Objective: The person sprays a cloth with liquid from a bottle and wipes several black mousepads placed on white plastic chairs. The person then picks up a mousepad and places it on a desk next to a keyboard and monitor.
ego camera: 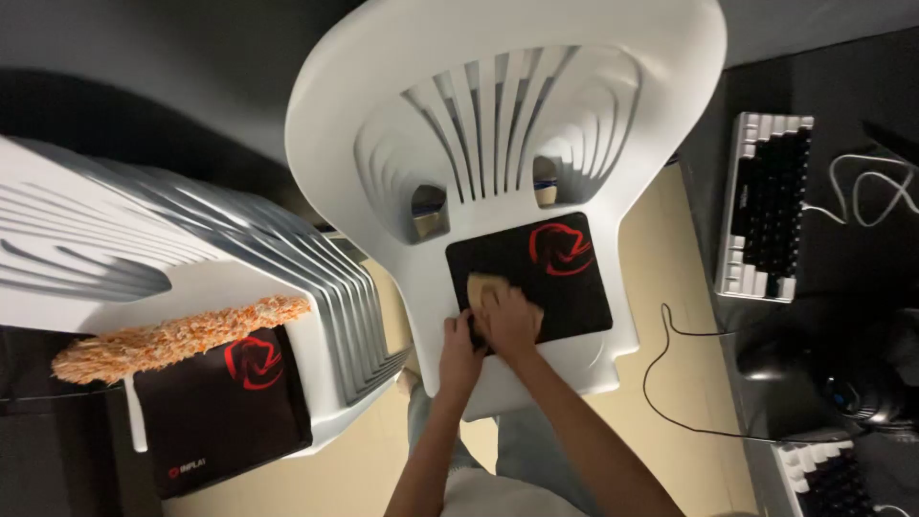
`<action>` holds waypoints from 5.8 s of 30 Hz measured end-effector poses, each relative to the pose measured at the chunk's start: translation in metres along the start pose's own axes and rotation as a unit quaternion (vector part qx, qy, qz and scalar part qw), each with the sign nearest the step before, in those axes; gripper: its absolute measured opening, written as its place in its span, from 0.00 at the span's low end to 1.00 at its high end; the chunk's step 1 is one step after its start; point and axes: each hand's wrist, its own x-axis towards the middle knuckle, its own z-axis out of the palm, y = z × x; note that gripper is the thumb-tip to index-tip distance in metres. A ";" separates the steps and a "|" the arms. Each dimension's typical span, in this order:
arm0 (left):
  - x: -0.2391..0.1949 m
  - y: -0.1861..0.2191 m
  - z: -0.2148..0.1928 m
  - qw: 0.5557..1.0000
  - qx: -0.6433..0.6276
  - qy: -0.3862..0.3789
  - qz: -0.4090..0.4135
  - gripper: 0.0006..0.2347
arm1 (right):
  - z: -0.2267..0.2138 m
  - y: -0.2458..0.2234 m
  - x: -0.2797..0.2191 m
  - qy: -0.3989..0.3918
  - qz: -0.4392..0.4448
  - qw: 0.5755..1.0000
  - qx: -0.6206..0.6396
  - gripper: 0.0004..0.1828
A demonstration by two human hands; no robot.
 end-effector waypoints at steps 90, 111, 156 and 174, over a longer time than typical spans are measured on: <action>-0.200 -0.426 -0.476 0.960 0.030 0.043 -0.276 0.26 | 0.175 -0.412 -0.003 -0.105 -0.004 0.968 0.228 0.40; -0.127 -0.437 -0.459 0.958 -0.006 0.155 -0.242 0.29 | 0.241 -0.431 -0.011 -0.122 0.129 0.984 0.016 0.48; -0.171 -0.350 -0.507 0.943 -0.278 0.184 0.022 0.25 | 0.081 -0.463 -0.006 -0.172 0.190 0.817 0.517 0.29; -0.129 -0.429 -0.469 0.909 -0.369 0.159 0.107 0.24 | 0.062 -0.462 -0.015 -0.033 -0.209 0.875 0.436 0.36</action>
